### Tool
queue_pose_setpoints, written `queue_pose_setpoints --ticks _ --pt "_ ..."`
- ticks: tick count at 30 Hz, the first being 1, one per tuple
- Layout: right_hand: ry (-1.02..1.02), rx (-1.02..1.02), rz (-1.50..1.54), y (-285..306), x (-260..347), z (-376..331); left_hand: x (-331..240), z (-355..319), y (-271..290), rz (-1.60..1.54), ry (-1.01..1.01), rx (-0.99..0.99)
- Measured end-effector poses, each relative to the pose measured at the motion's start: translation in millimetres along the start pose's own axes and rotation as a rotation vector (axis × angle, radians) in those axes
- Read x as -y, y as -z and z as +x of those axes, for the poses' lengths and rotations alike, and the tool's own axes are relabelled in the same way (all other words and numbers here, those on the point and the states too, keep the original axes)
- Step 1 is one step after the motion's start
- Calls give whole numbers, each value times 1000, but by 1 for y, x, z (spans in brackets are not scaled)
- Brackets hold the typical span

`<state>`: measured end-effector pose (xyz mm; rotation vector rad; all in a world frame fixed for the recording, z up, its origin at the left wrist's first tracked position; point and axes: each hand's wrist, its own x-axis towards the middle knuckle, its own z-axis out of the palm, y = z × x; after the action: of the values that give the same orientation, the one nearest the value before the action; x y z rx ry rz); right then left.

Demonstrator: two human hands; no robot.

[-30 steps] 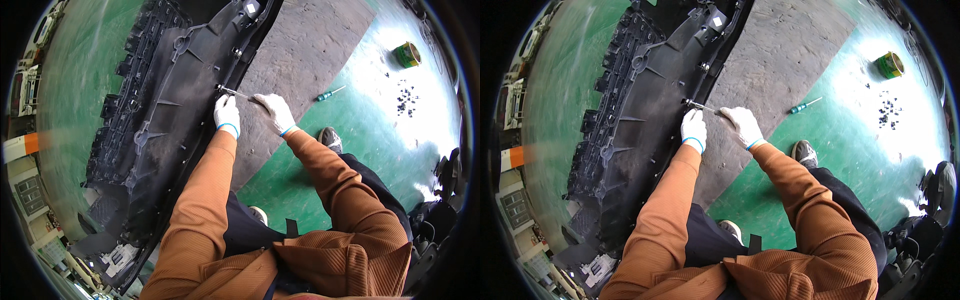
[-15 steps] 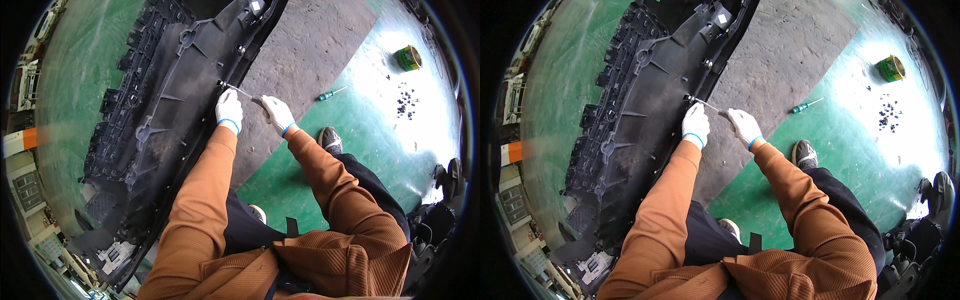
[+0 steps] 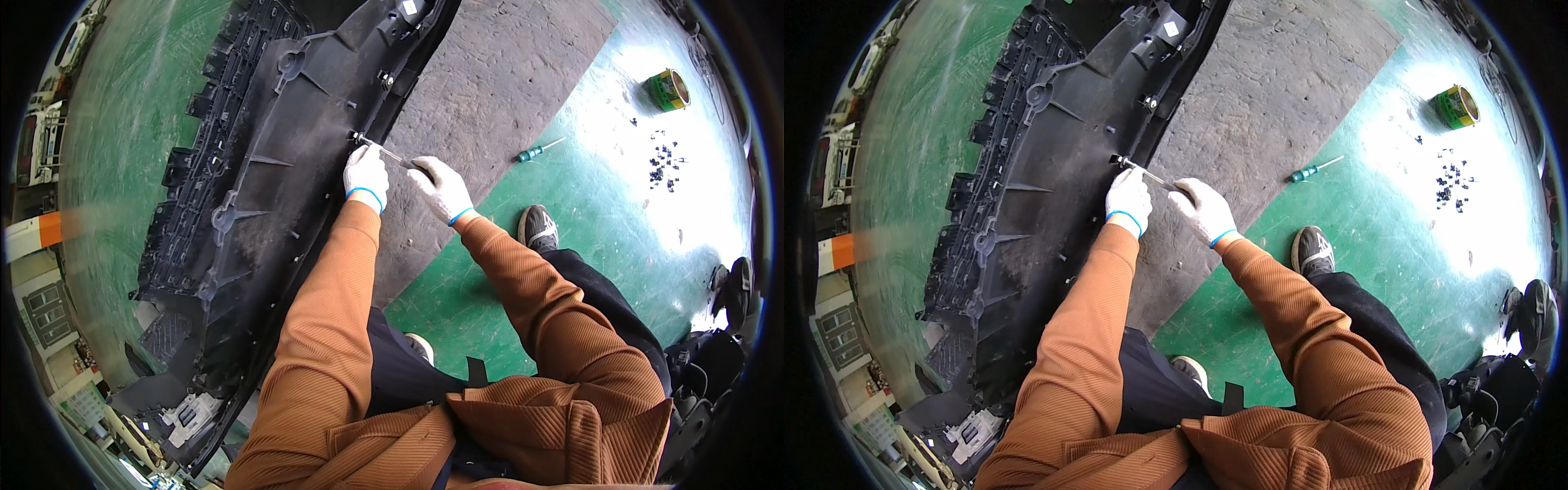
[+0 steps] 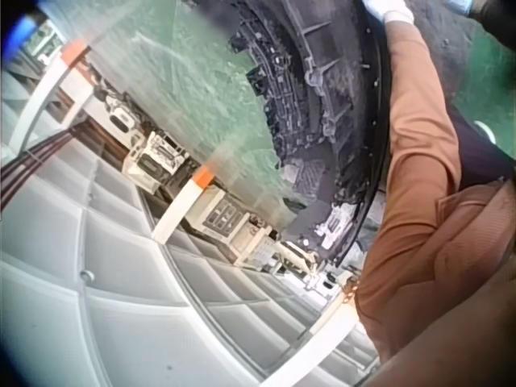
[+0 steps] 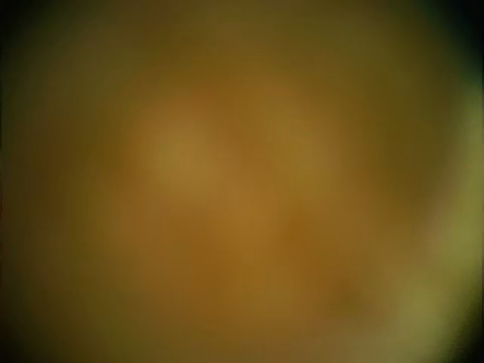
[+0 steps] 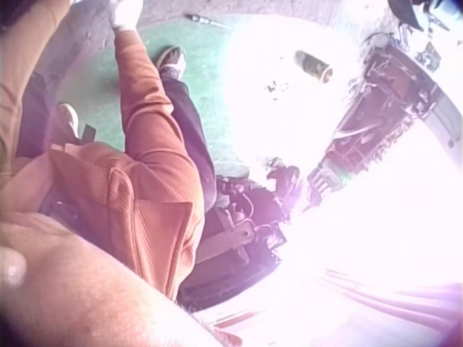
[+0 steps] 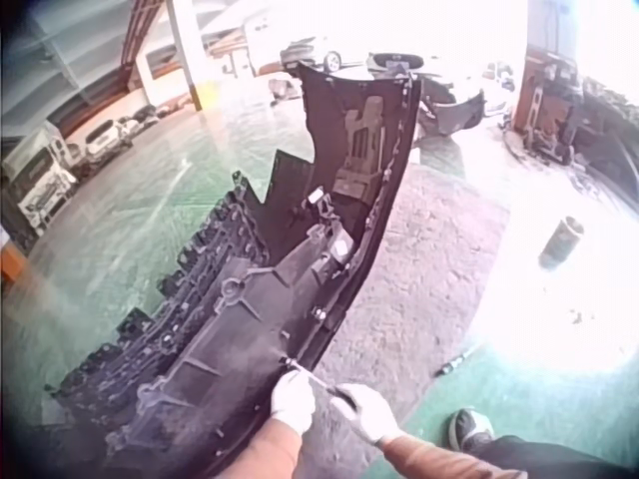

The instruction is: The person is assembling a car part, likely a bumper or trim piece, using a screwdriver to tighten screws. They are working on a large black plastic component, securing it with multiple screws.

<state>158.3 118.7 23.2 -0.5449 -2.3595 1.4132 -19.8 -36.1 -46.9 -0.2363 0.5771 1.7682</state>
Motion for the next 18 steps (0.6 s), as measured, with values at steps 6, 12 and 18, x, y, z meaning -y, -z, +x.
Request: queue_pose_setpoints --ticks 6,12,18 --pt "239 -5 -291 9 6 4 0 -4 -8 -153 -51 -57" --pt "-495 232 773 -1 -27 0 11 5 -43 200 -66 -325" --pt "-534 -34 762 -9 -24 -17 8 20 -17 212 -10 -204"
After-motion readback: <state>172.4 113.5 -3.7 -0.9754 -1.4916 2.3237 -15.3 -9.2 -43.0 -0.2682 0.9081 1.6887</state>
